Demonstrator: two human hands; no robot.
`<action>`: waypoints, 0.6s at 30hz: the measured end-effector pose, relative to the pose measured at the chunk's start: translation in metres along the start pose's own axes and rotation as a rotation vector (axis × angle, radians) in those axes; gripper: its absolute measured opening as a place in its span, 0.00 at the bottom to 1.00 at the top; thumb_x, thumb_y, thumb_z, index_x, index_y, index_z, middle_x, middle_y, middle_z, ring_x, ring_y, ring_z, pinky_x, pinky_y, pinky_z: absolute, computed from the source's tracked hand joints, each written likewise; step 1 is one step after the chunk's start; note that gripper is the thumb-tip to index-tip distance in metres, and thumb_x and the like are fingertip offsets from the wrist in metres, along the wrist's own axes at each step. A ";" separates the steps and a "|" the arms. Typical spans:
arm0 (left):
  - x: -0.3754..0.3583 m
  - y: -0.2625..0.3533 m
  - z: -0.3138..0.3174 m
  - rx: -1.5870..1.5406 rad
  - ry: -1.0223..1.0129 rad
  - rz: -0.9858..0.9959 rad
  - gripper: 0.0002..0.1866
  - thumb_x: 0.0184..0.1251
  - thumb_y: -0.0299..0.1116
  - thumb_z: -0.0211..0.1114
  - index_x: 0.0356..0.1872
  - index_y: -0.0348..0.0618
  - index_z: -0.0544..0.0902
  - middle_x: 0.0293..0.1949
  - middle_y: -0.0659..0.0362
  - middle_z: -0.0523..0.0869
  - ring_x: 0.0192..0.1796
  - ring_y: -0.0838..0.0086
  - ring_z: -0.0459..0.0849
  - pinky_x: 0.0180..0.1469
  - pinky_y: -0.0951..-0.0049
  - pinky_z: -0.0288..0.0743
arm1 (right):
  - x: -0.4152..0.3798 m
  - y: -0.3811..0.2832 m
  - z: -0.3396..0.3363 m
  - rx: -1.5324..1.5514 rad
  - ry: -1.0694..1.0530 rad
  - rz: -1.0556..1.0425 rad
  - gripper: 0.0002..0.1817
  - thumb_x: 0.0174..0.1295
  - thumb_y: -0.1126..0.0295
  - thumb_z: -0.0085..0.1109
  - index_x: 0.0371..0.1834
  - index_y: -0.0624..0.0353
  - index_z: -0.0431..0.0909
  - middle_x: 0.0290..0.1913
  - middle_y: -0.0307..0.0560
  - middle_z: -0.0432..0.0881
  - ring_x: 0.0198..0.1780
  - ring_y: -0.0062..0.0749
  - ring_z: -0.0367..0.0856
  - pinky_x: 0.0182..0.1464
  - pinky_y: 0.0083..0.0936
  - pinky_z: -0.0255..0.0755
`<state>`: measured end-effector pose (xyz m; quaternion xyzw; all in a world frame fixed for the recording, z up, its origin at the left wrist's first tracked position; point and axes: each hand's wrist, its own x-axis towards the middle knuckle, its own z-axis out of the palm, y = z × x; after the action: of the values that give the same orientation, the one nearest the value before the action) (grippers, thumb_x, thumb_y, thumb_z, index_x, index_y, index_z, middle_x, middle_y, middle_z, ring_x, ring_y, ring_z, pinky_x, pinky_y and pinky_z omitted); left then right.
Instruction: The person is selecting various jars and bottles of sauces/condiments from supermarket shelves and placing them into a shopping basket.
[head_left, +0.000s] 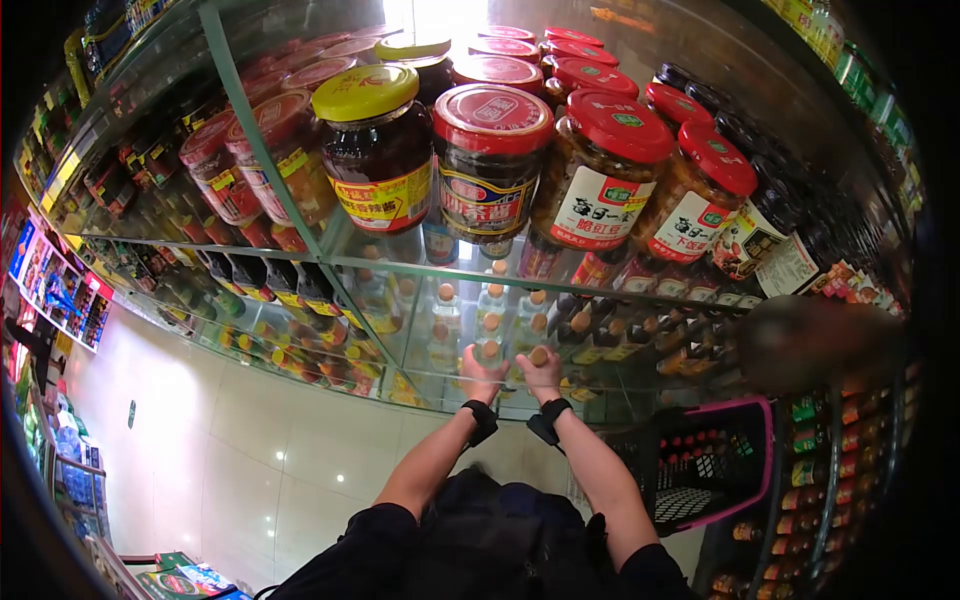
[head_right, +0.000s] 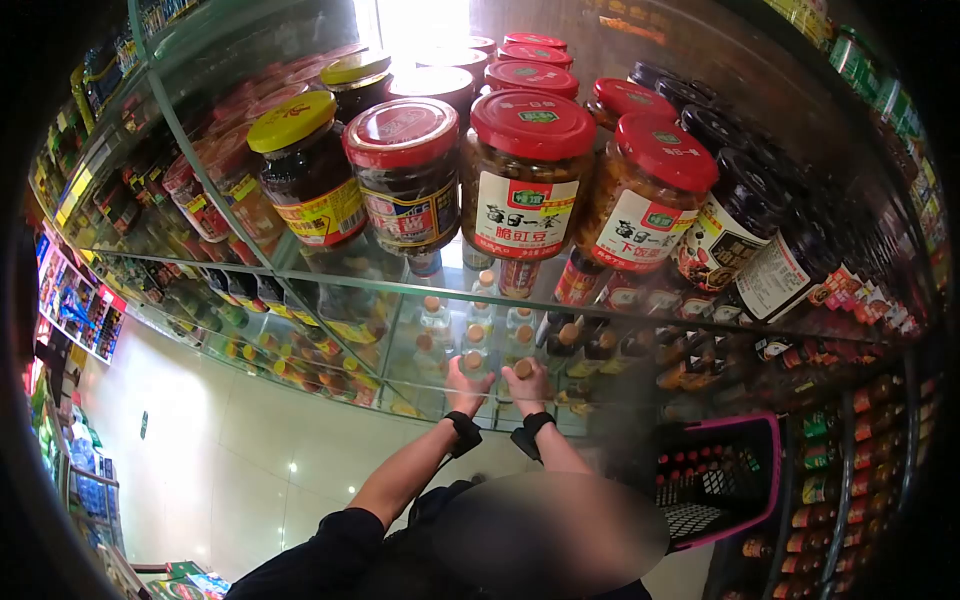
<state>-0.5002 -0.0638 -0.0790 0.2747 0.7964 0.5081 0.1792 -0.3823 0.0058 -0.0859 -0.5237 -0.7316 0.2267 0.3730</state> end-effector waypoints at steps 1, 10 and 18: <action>0.000 0.004 -0.004 0.000 -0.003 -0.003 0.39 0.32 0.43 0.75 0.51 0.39 0.69 0.45 0.46 0.78 0.48 0.55 0.78 0.49 0.62 0.71 | -0.003 -0.010 -0.007 -0.003 -0.002 0.002 0.24 0.38 0.54 0.70 0.28 0.62 0.74 0.26 0.53 0.77 0.29 0.43 0.77 0.34 0.36 0.69; -0.012 0.006 -0.016 0.048 0.006 0.035 0.35 0.33 0.41 0.73 0.48 0.41 0.71 0.36 0.48 0.82 0.39 0.56 0.81 0.42 0.61 0.75 | -0.040 -0.002 -0.057 0.346 0.073 0.231 0.14 0.43 0.67 0.69 0.34 0.57 0.78 0.28 0.39 0.79 0.31 0.25 0.76 0.36 0.24 0.70; -0.067 0.022 -0.026 0.088 -0.083 0.020 0.33 0.32 0.43 0.72 0.45 0.42 0.74 0.31 0.48 0.83 0.37 0.53 0.82 0.41 0.60 0.76 | -0.062 0.052 -0.100 0.572 0.082 0.389 0.13 0.43 0.66 0.68 0.31 0.60 0.79 0.27 0.39 0.80 0.30 0.21 0.76 0.34 0.21 0.69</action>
<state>-0.4563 -0.1163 -0.0477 0.3112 0.8070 0.4626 0.1946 -0.2623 -0.0404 -0.0804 -0.5365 -0.5093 0.4679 0.4836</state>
